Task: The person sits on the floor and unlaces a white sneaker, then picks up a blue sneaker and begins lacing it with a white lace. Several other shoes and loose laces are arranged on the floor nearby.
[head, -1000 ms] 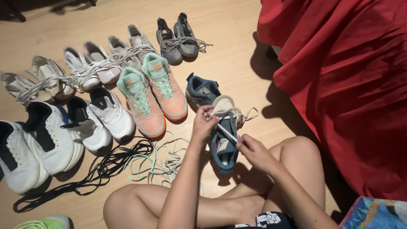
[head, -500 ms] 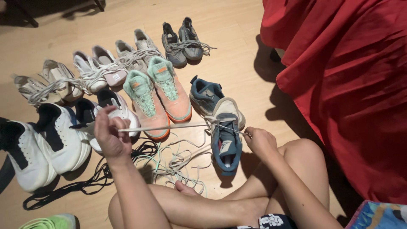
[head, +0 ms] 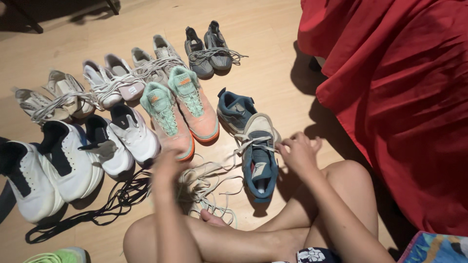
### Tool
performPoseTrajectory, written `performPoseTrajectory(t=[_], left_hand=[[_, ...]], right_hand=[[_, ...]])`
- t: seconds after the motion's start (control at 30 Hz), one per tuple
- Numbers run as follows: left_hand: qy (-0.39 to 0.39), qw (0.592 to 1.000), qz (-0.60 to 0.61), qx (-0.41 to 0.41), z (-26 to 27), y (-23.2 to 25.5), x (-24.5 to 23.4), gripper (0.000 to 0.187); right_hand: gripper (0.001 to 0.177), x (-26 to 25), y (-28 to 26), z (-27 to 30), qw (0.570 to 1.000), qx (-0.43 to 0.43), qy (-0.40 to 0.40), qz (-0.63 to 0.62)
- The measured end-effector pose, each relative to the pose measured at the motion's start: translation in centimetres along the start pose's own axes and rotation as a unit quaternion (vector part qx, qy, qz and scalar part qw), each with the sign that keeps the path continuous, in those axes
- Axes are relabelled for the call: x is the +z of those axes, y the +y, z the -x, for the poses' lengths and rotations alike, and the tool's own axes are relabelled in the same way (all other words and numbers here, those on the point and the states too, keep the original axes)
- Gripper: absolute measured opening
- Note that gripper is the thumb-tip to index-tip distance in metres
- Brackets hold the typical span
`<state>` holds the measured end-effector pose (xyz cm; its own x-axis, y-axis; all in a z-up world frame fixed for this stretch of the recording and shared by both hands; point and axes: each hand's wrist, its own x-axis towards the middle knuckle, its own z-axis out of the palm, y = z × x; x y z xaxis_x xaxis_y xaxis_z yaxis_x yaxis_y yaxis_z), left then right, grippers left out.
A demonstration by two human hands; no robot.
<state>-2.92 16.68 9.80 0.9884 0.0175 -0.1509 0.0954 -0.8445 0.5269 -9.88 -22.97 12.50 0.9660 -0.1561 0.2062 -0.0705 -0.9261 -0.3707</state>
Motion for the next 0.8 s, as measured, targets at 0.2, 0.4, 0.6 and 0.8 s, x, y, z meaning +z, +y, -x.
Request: performPoseTrajectory(t=[0.2, 0.4, 0.6, 0.8], left_hand=[[0.0, 0.962, 0.202, 0.184, -1.3, 13.6, 10.3, 0.029], [0.035, 0.968, 0.144, 0.205, -0.2, 16.2, 12.4, 0.013], [0.036, 0.952, 0.169, 0.252, -2.1, 14.6, 14.0, 0.013], [-0.073, 0.959, 0.244, 0.122, -3.6, 13.6, 15.7, 0.02]], right_hand=[[0.018, 5.5, -2.8, -1.1, 0.997, -0.07, -0.025, -0.016], [0.018, 6.2, -2.4, -1.2, 0.996, -0.024, -0.016, -0.087], [0.022, 6.2, -3.1, -1.1, 0.996, -0.065, 0.029, -0.054], [0.013, 6.7, -2.9, -1.0, 0.997, -0.05, 0.008, -0.059]])
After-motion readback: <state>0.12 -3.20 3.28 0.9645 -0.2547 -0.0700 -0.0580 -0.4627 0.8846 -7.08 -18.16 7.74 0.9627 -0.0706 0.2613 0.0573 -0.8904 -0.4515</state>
